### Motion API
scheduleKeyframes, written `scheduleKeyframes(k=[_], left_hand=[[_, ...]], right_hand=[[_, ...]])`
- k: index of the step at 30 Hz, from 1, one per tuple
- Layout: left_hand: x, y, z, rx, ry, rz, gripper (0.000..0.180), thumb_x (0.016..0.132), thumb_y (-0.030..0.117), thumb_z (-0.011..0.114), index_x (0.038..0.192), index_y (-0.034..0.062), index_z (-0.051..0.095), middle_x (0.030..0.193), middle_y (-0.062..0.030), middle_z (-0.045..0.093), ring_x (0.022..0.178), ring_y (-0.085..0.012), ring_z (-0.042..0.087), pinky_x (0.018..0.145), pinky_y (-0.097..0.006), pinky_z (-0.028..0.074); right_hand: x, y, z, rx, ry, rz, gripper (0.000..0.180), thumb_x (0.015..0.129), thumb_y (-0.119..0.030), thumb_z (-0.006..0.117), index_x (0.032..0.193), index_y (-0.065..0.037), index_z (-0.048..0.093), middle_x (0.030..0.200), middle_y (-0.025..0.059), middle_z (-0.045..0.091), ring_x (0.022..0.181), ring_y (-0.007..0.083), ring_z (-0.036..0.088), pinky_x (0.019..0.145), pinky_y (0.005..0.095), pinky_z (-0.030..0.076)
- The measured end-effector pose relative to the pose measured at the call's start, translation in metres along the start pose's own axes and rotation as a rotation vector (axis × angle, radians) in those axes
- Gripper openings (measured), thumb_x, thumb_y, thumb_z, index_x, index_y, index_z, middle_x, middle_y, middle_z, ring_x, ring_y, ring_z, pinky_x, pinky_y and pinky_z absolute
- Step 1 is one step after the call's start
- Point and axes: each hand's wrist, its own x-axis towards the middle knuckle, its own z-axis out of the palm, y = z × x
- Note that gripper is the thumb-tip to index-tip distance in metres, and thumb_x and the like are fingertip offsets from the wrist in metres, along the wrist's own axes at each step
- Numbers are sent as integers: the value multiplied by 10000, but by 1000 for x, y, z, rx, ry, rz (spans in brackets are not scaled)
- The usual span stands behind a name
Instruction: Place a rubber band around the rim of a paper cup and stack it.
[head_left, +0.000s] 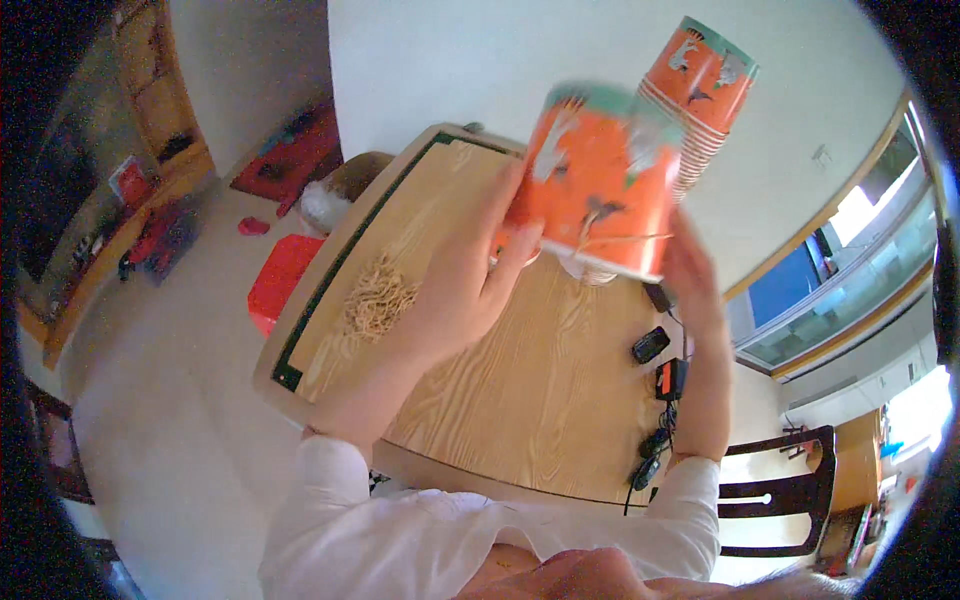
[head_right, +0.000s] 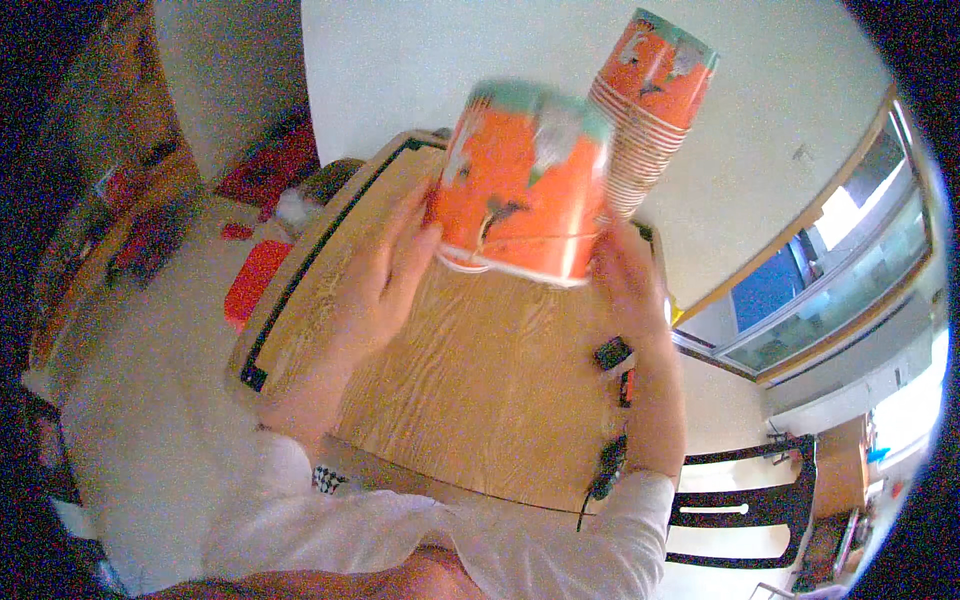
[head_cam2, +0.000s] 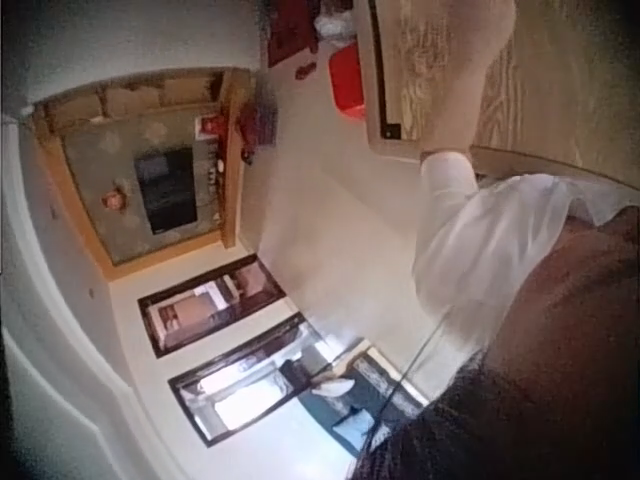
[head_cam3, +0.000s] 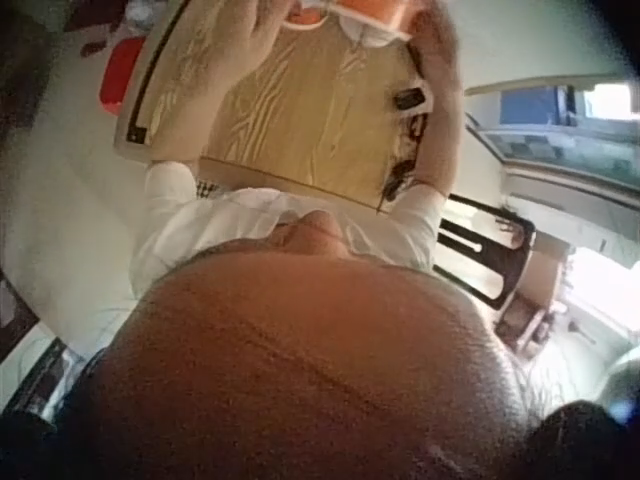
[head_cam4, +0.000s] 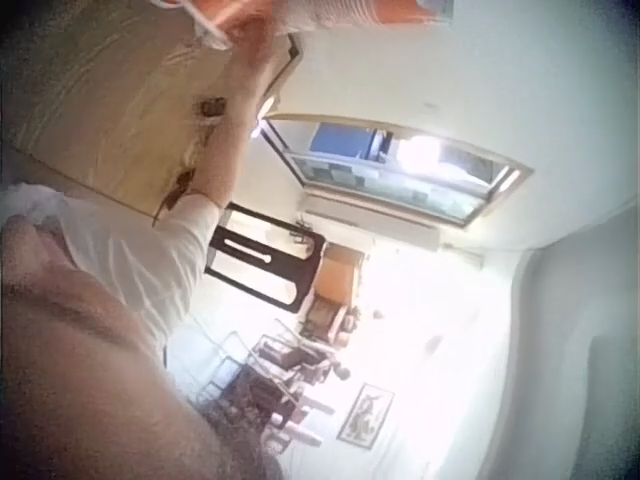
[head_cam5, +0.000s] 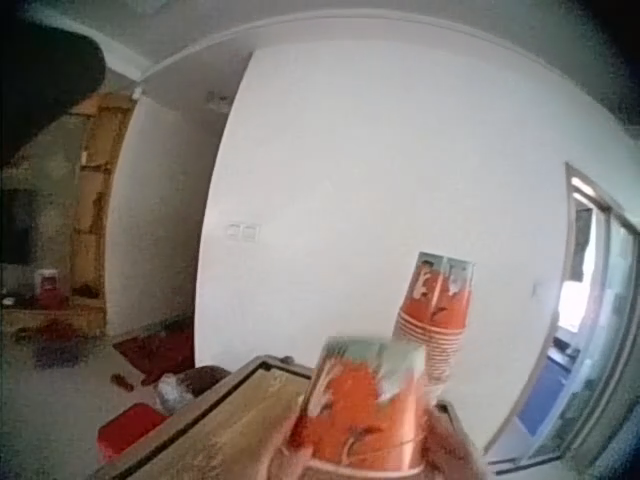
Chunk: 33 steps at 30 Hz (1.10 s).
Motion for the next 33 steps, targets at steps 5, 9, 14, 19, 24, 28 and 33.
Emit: scheduleKeyframes(k=[5, 9, 14, 19, 24, 28, 33], left_hand=[[155, -6, 39, 178, 204, 400, 515, 875, 245, 522, 1330, 44, 388, 1308, -268, 431, 1181, -389, 458, 983, -425, 385], [271, 8, 71, -122, 26, 297, 534, 897, 199, 466, 1379, 31, 310, 1252, -274, 483, 1146, -369, 500, 961, -404, 411], [340, -40, 139, -43, -14, 198, 536, 906, 230, 457, 1379, 29, 306, 1265, -246, 489, 1141, -365, 505, 958, -404, 410], [314, -76, 175, 5, -150, 33, 557, 857, 312, 519, 1354, 86, 404, 1125, -212, 601, 1065, -335, 570, 916, -411, 450], [273, -98, 194, 29, 3, 172, 448, 819, 233, 513, 1228, 50, 503, 1063, -239, 600, 984, -399, 577, 883, -442, 457], [258, -100, 195, 119, 36, 202, 432, 832, 236, 497, 1211, 30, 502, 1008, -219, 598, 933, -410, 562, 828, -493, 468], [230, -101, 194, 263, 7, 275, 373, 847, 231, 476, 1163, 36, 509, 1059, -200, 587, 972, -381, 551, 813, -493, 468]], right_hand=[[98, -101, -42, -244, 425, -354, 607, 954, -400, 419, 1450, -119, 211, 1419, 85, 354, 1266, 210, 401, 992, 385, 380], [167, -126, -104, -524, 484, -526, 685, 926, -478, 421, 1465, -153, 151, 1483, 90, 244, 1339, 252, 291, 1095, 428, 233], [218, -81, -163, -561, 465, -521, 623, 950, -406, 407, 1456, -125, 177, 1471, 106, 271, 1329, 238, 307, 1085, 387, 251], [230, -17, -183, -603, 446, -454, 548, 980, -316, 389, 1446, -90, 210, 1455, 125, 305, 1316, 221, 327, 1073, 335, 275], [197, 9, -167, -437, 437, -351, 578, 971, -335, 403, 1455, -108, 182, 1463, 100, 293, 1315, 222, 325, 1065, 357, 281], [188, 25, -161, -391, 443, -307, 586, 966, -338, 414, 1455, -115, 182, 1463, 92, 293, 1310, 225, 329, 1060, 370, 287], [185, 53, -197, -617, 534, -394, 546, 963, -305, 433, 1434, -100, 248, 1442, 115, 325, 1287, 234, 357, 1049, 382, 301]])
